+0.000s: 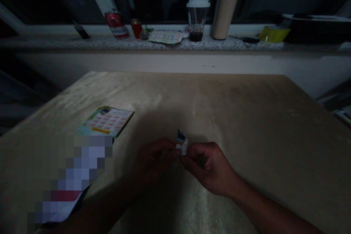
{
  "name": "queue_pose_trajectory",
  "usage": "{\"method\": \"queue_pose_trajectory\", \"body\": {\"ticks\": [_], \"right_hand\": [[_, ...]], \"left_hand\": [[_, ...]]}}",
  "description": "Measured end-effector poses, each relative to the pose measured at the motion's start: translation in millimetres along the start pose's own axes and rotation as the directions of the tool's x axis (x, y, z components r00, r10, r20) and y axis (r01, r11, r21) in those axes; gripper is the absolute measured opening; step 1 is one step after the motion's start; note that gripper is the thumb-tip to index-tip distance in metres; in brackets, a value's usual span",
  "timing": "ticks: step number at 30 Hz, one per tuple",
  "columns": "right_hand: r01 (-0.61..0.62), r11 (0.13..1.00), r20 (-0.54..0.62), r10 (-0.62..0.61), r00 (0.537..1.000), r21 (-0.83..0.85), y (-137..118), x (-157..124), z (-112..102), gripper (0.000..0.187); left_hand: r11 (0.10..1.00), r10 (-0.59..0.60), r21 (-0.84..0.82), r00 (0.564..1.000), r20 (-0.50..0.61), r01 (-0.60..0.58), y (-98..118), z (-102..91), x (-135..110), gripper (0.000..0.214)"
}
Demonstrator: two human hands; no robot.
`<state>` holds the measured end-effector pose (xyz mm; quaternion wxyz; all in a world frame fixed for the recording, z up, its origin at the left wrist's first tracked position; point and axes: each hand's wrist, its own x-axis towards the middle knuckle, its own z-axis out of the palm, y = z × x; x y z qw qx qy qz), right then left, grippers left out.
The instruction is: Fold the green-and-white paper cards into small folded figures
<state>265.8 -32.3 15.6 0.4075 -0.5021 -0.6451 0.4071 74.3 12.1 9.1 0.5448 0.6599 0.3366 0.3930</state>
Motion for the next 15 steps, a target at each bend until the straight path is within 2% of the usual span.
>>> {"method": "queue_pose_trajectory", "body": {"ticks": [4,7,11,15], "right_hand": [[-0.046,0.998,-0.01,0.046,0.999,0.045,1.4,0.5,-1.5,0.029],[-0.074,0.99,-0.027,0.078,0.997,0.123,1.8,1.0,-1.7,0.028],[-0.081,0.973,-0.052,0.094,0.994,0.214,1.3,1.2,-0.8,0.025],[-0.051,0.982,-0.068,0.065,0.996,0.183,0.4,1.2,-0.8,0.024]], "left_hand": [[0.996,-0.089,-0.017,0.995,-0.034,0.089,3.6,2.7,1.4,0.017],[0.987,-0.16,0.003,0.987,0.001,0.16,3.9,2.4,2.8,0.019],[0.987,-0.148,0.073,0.988,0.047,0.144,0.8,-0.3,2.9,0.023],[0.983,-0.121,0.143,0.992,0.023,0.116,5.3,-0.9,3.1,0.02]]}}
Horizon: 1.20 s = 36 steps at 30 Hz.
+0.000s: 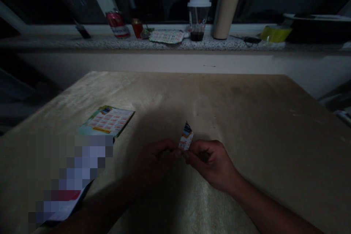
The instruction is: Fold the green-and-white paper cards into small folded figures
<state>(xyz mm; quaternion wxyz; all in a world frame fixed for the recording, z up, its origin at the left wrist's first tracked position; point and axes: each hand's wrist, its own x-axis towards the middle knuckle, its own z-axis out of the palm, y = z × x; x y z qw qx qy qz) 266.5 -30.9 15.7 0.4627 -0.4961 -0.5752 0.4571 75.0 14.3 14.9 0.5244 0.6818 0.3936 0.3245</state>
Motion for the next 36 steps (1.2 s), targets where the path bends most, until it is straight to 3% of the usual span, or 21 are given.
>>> {"method": "queue_pose_trajectory", "body": {"ticks": [4,13,18,23,31,36], "right_hand": [[0.012,0.999,-0.01,-0.013,1.0,-0.036,-0.6,-0.6,0.1,0.022],[-0.073,0.993,0.053,0.069,0.996,0.088,2.8,0.7,-1.9,0.029],[-0.146,0.975,0.221,0.108,0.969,0.166,8.4,2.3,-4.7,0.031],[-0.209,0.949,0.369,0.112,0.923,0.235,9.0,2.4,-2.7,0.029],[-0.211,0.956,0.383,0.12,0.916,0.204,10.2,3.5,-2.9,0.033],[-0.209,0.959,0.385,0.123,0.915,0.191,10.1,3.9,-1.9,0.034]], "left_hand": [[0.995,-0.103,0.013,0.995,0.009,0.103,9.1,-0.7,0.1,0.014],[0.992,-0.125,-0.011,0.992,0.029,0.126,9.1,-2.8,0.4,0.015],[0.979,-0.001,-0.202,0.998,0.057,0.013,4.9,-7.0,1.5,0.029],[0.918,-0.06,-0.389,0.996,0.058,0.078,1.3,-4.2,2.9,0.033],[0.897,-0.065,-0.436,0.998,0.018,0.066,4.0,-4.9,0.0,0.027],[0.895,-0.04,-0.441,0.997,0.07,0.067,9.4,-4.0,-0.1,0.019]]}}
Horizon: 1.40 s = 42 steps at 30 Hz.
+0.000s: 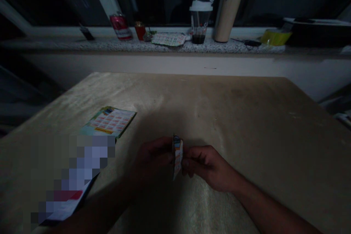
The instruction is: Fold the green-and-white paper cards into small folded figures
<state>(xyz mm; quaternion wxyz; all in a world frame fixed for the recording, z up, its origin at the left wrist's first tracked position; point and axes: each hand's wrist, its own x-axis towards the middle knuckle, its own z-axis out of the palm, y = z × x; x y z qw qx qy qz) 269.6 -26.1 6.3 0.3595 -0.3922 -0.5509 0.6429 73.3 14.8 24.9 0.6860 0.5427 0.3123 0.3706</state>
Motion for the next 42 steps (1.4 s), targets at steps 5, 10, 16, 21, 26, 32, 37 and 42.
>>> {"method": "queue_pose_trajectory", "body": {"ticks": [5,10,16,21,26,32,37,42], "right_hand": [[0.029,0.989,-0.1,-0.044,0.994,-0.146,-3.4,-1.7,6.0,0.031],[0.064,0.944,-0.201,-0.134,0.97,-0.322,-5.0,-2.3,10.0,0.023],[0.133,0.901,-0.111,-0.195,0.975,-0.413,-5.1,-2.6,4.3,0.029],[0.127,0.903,-0.094,-0.181,0.979,-0.411,-4.6,-1.3,0.7,0.025],[0.154,0.839,-0.1,-0.239,0.966,-0.521,-4.8,-2.6,0.3,0.025],[0.093,0.648,-0.241,-0.407,0.881,-0.756,-1.9,-3.2,4.9,0.024],[0.055,0.628,-0.257,-0.394,0.882,-0.776,-0.2,-1.1,8.0,0.027],[0.004,0.653,-0.296,-0.348,0.89,-0.757,-1.4,-0.3,8.2,0.022]], "left_hand": [[0.961,0.058,0.275,0.991,-0.119,-0.023,-4.8,1.6,0.6,0.017],[0.874,0.146,0.482,0.978,-0.149,-0.057,-5.2,2.9,-0.3,0.013],[0.852,0.208,0.507,0.973,-0.102,-0.129,-6.1,0.8,-0.7,0.013],[0.851,0.173,0.516,0.98,-0.098,-0.099,-4.7,0.8,-1.0,0.012],[0.854,0.152,0.515,0.982,-0.107,-0.076,-5.6,1.3,-1.1,0.014],[0.769,0.203,0.624,0.978,-0.039,-0.135,-11.3,5.3,0.2,0.017],[0.764,0.157,0.642,0.984,-0.084,-0.067,-14.5,10.2,1.1,0.025],[0.865,0.052,0.5,0.982,-0.179,0.046,-23.0,9.7,2.4,0.037]]}}
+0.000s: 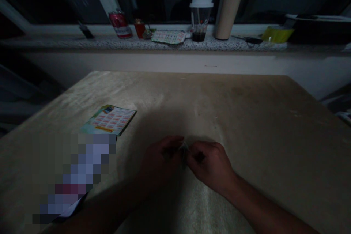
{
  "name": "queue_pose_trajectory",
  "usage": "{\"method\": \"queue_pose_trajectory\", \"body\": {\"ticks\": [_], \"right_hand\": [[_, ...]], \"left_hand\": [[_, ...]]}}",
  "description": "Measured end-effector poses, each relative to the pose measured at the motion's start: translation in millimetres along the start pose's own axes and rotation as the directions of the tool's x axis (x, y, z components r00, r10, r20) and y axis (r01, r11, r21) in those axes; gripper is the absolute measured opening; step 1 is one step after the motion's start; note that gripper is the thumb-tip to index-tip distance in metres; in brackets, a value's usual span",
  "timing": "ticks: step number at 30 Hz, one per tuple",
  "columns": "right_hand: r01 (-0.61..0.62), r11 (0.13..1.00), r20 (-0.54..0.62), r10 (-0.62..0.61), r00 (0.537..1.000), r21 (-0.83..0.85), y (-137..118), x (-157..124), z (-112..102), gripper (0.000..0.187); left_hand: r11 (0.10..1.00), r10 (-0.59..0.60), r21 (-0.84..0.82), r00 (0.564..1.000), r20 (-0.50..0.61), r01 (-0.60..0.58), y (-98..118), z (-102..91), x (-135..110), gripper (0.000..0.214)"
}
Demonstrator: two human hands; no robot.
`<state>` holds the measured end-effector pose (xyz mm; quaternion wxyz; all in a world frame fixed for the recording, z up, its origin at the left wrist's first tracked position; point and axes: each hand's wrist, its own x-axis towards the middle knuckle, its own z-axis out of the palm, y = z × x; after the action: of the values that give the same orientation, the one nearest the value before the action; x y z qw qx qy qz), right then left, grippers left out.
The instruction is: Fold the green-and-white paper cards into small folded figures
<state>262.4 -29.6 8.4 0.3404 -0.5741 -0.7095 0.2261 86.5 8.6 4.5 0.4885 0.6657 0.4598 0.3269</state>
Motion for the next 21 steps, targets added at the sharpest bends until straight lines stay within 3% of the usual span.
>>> {"method": "queue_pose_trajectory", "body": {"ticks": [8,14,18,21], "right_hand": [[-0.102,0.989,0.03,0.099,0.995,0.104,-1.4,-0.1,0.3,0.02],[-0.192,0.954,0.077,0.179,0.981,0.23,6.1,-1.3,3.8,0.022],[-0.24,0.927,0.116,0.216,0.97,0.288,8.5,-1.1,3.8,0.023],[-0.263,0.901,0.132,0.231,0.964,0.345,9.0,0.2,2.5,0.026]], "left_hand": [[0.991,-0.1,-0.095,0.995,-0.012,0.099,0.0,-0.6,3.5,0.03],[0.944,-0.151,-0.285,0.986,0.066,0.164,-4.9,-3.8,5.9,0.03],[0.852,-0.192,-0.46,0.967,0.165,0.248,-5.8,-4.7,8.1,0.036],[0.721,-0.204,-0.61,0.942,0.267,0.329,-7.1,-5.0,11.5,0.039]]}}
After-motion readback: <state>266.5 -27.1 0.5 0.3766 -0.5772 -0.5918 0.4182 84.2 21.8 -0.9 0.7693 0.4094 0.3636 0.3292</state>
